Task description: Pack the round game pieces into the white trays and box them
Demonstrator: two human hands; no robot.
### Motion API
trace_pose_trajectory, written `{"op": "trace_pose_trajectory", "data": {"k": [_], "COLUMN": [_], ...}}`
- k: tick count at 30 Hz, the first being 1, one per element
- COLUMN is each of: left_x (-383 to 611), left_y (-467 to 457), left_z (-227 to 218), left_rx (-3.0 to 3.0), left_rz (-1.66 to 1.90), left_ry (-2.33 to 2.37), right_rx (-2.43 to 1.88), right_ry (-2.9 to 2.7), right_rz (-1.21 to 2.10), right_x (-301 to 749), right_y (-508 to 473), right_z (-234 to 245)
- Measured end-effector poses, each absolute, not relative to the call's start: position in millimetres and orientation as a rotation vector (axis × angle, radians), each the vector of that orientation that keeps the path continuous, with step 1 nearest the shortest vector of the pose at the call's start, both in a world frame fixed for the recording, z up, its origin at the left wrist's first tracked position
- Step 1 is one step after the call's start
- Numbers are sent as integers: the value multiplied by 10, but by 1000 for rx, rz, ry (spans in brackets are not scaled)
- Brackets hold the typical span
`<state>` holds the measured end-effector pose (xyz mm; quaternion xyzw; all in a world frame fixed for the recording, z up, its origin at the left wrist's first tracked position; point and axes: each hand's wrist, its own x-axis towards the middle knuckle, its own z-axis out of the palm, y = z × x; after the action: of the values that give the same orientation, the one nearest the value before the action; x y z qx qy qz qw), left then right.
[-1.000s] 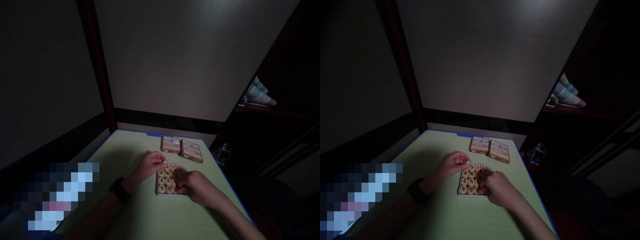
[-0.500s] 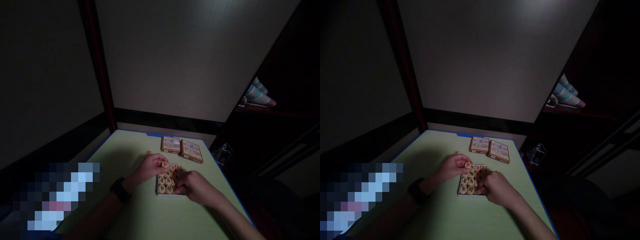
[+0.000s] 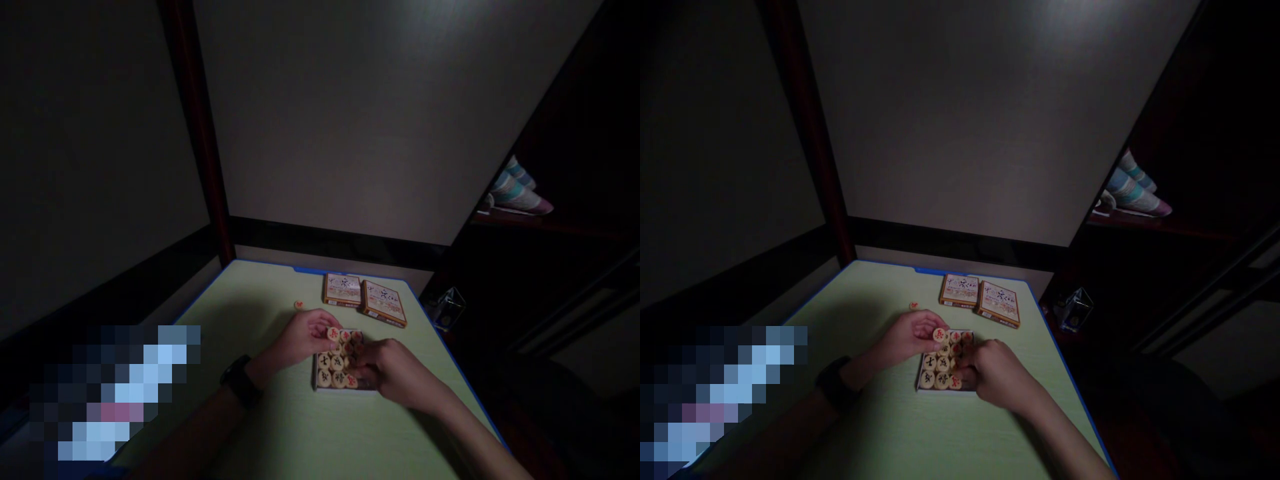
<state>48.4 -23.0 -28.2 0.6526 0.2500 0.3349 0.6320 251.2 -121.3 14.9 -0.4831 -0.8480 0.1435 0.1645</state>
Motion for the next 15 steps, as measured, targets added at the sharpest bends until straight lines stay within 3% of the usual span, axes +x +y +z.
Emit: {"op": "trace_pose_trajectory", "data": {"k": [10,15], "left_x": [518,524], "left_y": [-360,-363], "left_z": [-217,-173], "left_rx": [1429,1524], "left_rz": [599,683], "left_ry": [525,557], "right_rx": [-1112,-1125], "right_ry": [-2329,-2346], "right_rz": [-115,49], "right_x": [2403,2461], "right_y": [-1230,-1268], "right_z": [15,171]}}
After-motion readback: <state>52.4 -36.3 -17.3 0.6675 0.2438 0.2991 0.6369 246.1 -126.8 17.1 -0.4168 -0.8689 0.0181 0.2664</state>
